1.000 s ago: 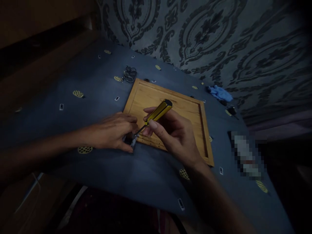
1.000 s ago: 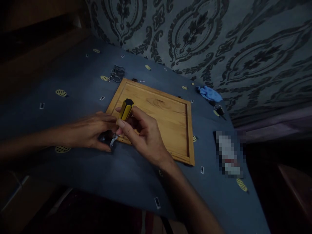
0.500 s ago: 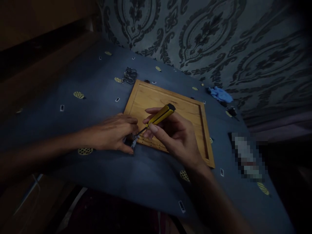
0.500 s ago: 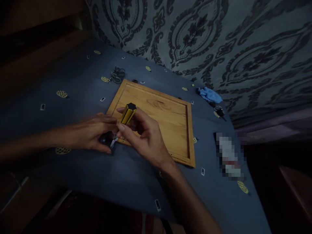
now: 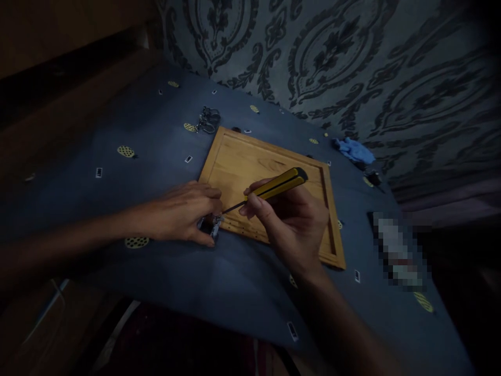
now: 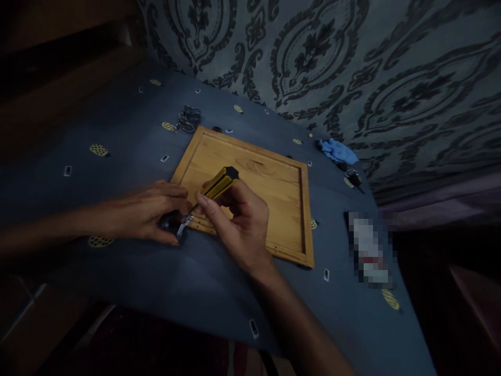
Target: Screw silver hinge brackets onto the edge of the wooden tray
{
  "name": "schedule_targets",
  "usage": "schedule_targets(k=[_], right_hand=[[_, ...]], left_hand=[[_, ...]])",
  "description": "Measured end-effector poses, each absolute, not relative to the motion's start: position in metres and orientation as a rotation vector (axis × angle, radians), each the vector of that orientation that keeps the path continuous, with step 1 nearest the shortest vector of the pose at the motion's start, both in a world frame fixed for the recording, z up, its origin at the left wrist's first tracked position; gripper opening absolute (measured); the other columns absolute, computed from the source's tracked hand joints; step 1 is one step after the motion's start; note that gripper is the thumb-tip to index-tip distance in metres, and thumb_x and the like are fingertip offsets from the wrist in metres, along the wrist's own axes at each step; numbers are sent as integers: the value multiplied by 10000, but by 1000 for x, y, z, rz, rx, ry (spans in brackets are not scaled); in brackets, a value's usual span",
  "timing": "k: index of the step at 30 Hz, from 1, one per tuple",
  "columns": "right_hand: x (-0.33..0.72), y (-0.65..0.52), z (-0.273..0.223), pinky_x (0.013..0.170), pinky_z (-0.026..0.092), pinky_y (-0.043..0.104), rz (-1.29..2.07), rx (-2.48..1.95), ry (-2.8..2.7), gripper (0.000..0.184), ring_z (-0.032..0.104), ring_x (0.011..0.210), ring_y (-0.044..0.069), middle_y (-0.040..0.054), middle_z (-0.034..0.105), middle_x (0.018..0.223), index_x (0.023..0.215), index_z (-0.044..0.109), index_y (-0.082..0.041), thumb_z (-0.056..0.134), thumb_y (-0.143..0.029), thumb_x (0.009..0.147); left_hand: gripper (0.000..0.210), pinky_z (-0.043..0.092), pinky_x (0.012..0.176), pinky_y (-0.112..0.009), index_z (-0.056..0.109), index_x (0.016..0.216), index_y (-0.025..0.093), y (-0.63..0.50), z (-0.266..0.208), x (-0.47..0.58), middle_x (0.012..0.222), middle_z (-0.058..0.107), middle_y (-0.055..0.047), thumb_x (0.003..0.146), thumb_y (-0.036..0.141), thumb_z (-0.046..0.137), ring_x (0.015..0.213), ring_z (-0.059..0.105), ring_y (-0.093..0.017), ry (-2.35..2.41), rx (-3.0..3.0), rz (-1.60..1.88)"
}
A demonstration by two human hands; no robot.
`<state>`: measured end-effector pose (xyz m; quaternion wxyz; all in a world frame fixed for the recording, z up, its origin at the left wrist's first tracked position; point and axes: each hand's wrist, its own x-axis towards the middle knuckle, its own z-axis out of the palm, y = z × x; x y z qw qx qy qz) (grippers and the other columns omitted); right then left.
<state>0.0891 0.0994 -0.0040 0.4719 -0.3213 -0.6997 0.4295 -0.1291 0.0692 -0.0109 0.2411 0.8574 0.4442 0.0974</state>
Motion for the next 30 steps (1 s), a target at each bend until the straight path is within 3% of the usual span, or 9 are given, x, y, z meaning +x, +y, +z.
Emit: schedule_targets(k=[7, 13, 19, 26, 30], right_hand=[[89, 100, -1, 590, 594, 277, 1072, -799, -1717, 222, 761, 621, 151, -36, 742, 719, 885, 723, -216, 879, -375, 883], [88, 99, -5, 602, 575, 280, 1085, -787, -1728, 145, 740, 632, 140, -44, 732, 718, 879, 705, -224, 841, -270, 899], [88, 98, -8, 618, 591, 312, 1087, -866, -1758, 227, 674, 631, 146, -19, 702, 731, 825, 670, -232, 843, -357, 900], [84, 98, 1, 603, 588, 275, 1242, -808, -1715, 336, 686, 639, 129, -33, 718, 803, 872, 669, -240, 951, -410, 809], [87, 103, 14, 683, 645, 288, 1393, -745, -1773, 360, 733, 713, 143, -25, 756, 897, 1061, 719, -270, 938, -437, 827]], left_hand=[[341, 412, 886, -339, 668, 952, 188, 69, -11, -130, 1021, 654, -6, 819, 336, 945, 946, 631, -220, 1205, 2335, 281], [326, 418, 932, -359, 689, 1013, 181, 68, -9, -130, 1047, 662, -16, 847, 335, 922, 997, 640, -236, 1215, 2319, 237], [343, 437, 913, -357, 703, 1041, 182, 68, -9, -131, 1057, 676, -26, 843, 355, 924, 1001, 644, -244, 1205, 2343, 274], [355, 452, 888, -354, 703, 1026, 182, 68, -8, -129, 1022, 683, -33, 826, 364, 934, 963, 647, -245, 1217, 2368, 279], [339, 468, 907, -368, 702, 1022, 188, 68, -8, -130, 1005, 686, -31, 849, 393, 909, 978, 655, -254, 1221, 2386, 265]])
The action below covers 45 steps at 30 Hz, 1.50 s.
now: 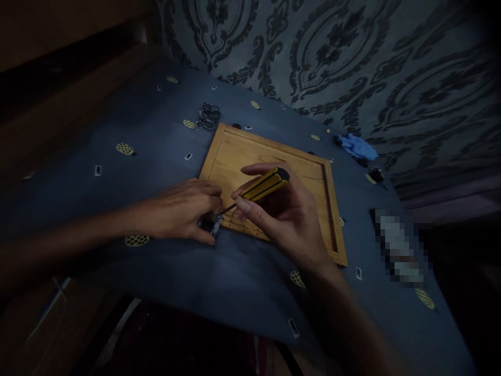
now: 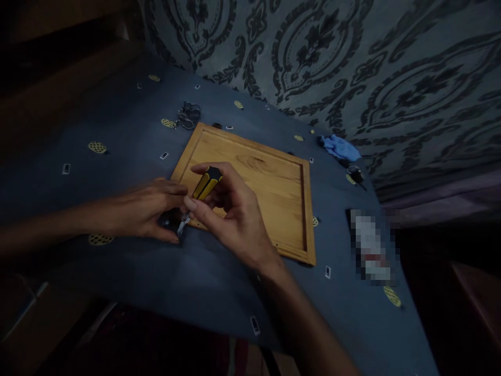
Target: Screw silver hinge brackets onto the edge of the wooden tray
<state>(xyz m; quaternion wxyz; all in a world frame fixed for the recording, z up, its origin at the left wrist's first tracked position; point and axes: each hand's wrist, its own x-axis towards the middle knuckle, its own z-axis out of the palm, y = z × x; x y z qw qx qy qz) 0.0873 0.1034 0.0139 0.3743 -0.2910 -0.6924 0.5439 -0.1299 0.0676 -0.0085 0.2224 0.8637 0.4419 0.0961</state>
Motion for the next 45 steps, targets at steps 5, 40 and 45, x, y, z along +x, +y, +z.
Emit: schedule_targets(k=[5, 40, 45], right_hand=[[91, 112, 24, 711, 645, 310, 1425, -691, -1955, 331, 742, 720, 155, 9, 774, 865, 953, 788, -224, 836, -548, 908], [84, 99, -2, 602, 590, 282, 1113, -835, -1742, 287, 702, 618, 130, -36, 734, 812, 985, 731, -239, 918, -409, 849], [89, 103, 14, 741, 650, 307, 1328, -757, -1856, 332, 757, 709, 154, -1, 766, 879, 1065, 756, -232, 856, -503, 903]], left_hand=[[318, 494, 938, -373, 693, 1056, 220, 68, -12, -133, 1076, 715, -42, 887, 424, 868, 1050, 672, -261, 1169, 2414, 346], [321, 454, 938, -368, 705, 1010, 183, 69, -9, -130, 1060, 692, -38, 836, 334, 927, 1029, 663, -258, 1206, 2346, 266], [304, 465, 945, -376, 700, 1024, 192, 69, -12, -132, 1078, 702, -39, 857, 347, 901, 1045, 659, -261, 1179, 2358, 302]])
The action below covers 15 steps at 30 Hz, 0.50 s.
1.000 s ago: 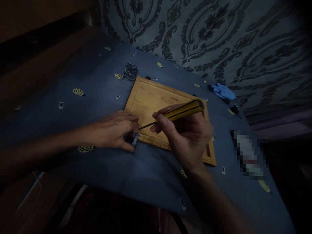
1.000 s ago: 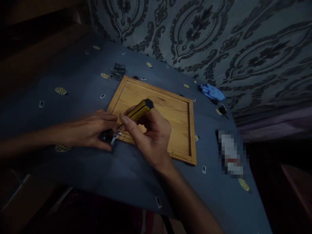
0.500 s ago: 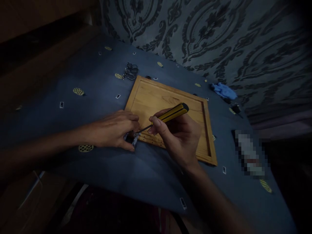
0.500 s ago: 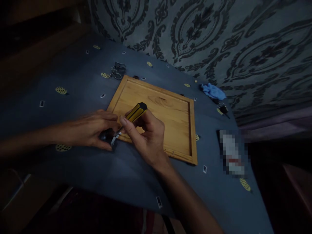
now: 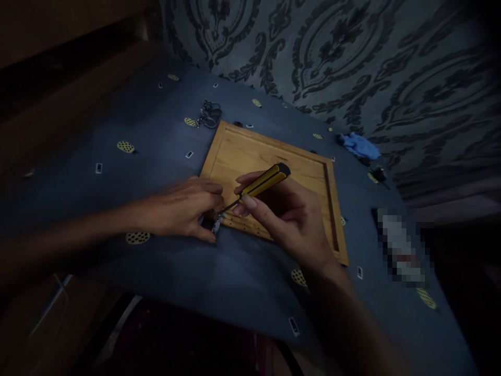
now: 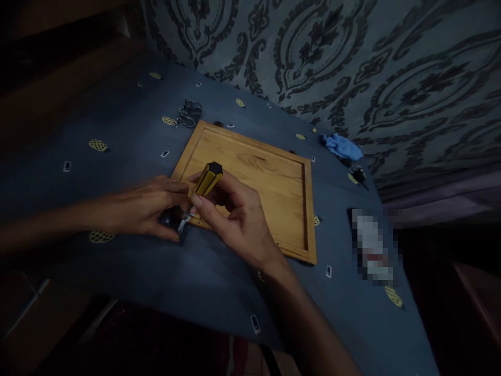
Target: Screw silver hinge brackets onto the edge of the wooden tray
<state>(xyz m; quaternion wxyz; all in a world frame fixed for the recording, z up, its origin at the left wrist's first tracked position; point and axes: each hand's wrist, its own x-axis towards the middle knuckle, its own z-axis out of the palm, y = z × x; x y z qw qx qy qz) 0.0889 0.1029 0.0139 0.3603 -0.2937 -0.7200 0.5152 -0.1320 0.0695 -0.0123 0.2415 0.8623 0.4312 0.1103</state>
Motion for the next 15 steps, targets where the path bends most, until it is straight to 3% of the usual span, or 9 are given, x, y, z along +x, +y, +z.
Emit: schedule_targets(k=[7, 15], right_hand=[[86, 99, 10, 621, 605, 259, 1269, -804, -1810, 313, 690, 625, 118, -13, 726, 833, 831, 718, -218, 929, -450, 833], [86, 100, 9, 677, 622, 270, 1320, -748, -1801, 315, 737, 685, 136, -11, 751, 856, 939, 711, -229, 885, -484, 878]], left_hand=[[329, 472, 946, -384, 704, 1035, 185, 69, -12, -131, 1107, 705, -51, 850, 356, 916, 1059, 667, -268, 1192, 2344, 311], [316, 461, 929, -371, 720, 1021, 188, 68, -11, -131, 1047, 698, -32, 860, 388, 903, 1030, 662, -261, 1200, 2361, 300]])
